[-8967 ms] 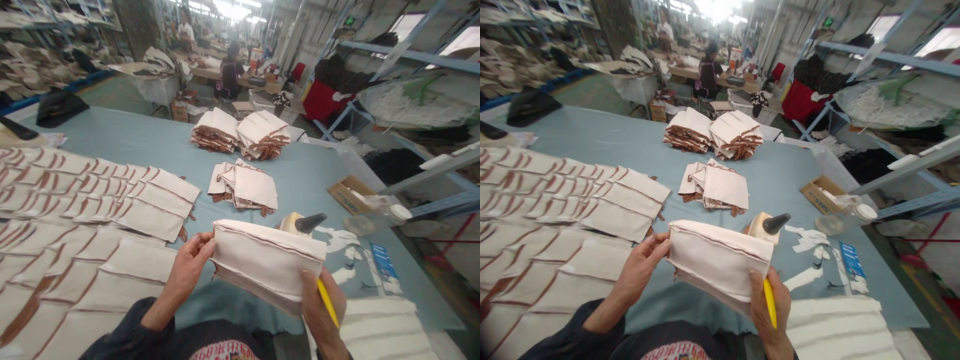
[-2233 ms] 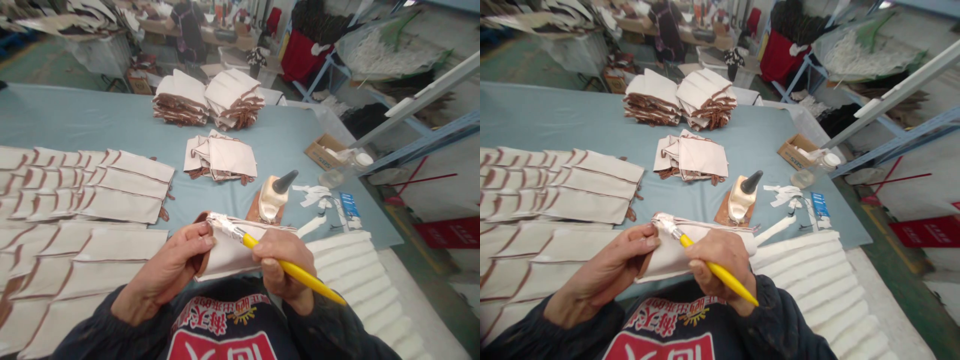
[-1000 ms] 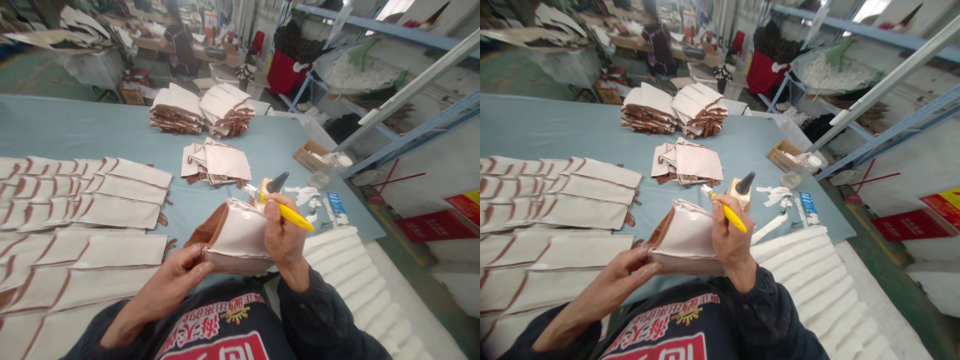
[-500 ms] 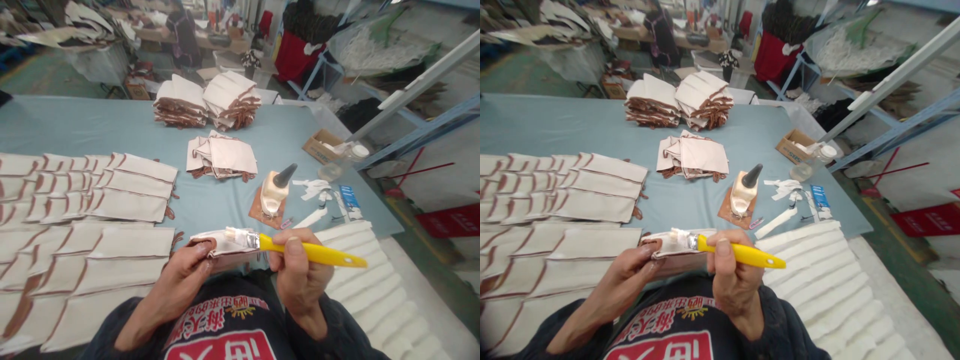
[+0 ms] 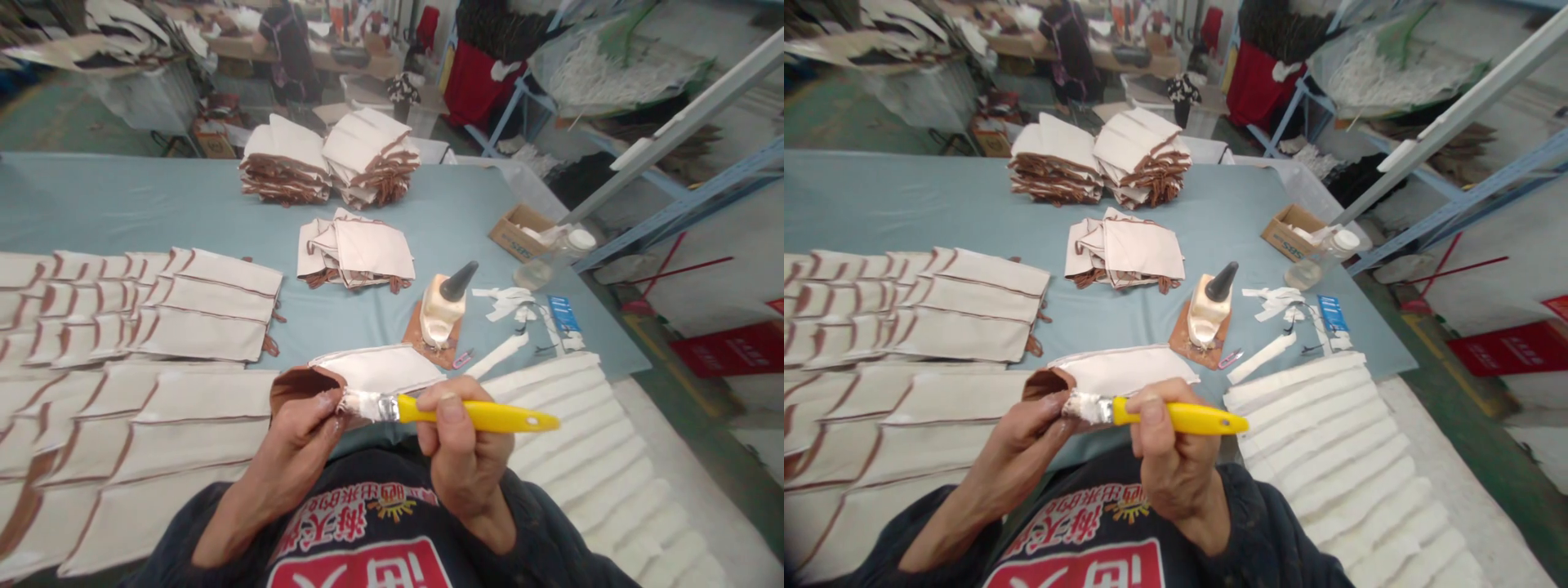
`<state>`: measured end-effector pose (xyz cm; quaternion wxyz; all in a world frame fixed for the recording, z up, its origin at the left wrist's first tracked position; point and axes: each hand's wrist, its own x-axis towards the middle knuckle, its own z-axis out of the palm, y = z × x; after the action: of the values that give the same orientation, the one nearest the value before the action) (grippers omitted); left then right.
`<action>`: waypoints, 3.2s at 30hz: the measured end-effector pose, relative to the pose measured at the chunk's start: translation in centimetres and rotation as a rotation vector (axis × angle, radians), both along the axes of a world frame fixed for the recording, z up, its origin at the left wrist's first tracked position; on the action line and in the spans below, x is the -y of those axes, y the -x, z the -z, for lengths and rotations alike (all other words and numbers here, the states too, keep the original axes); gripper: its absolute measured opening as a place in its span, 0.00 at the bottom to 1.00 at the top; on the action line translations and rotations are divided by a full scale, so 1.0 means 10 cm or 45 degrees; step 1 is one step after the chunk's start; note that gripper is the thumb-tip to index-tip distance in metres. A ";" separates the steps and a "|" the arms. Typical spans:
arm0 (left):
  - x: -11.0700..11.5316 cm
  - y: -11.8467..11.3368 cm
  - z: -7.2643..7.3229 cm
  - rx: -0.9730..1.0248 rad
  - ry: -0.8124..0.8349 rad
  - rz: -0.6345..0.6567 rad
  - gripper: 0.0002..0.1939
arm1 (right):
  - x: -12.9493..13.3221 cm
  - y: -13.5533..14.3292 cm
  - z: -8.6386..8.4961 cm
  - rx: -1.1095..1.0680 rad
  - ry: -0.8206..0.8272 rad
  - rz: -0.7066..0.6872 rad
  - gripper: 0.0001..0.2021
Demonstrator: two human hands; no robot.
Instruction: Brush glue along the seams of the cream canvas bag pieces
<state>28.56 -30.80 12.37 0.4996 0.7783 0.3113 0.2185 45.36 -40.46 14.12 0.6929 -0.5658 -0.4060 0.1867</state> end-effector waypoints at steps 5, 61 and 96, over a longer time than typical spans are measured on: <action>0.03 -0.03 -0.01 0.060 -0.012 0.055 0.16 | -0.03 0.04 -0.04 -0.101 0.016 -0.087 0.14; 0.12 -0.25 -0.41 0.567 1.443 -0.137 0.17 | -0.14 -0.38 0.08 0.806 -0.301 0.097 0.08; 0.05 -0.06 -0.03 -0.013 -0.076 0.140 0.14 | 0.19 -0.16 0.04 0.277 0.156 -0.087 0.12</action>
<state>29.13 -31.33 12.66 0.4860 0.8098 0.2639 0.1960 46.97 -42.39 13.68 0.6022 -0.6098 -0.4856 0.1721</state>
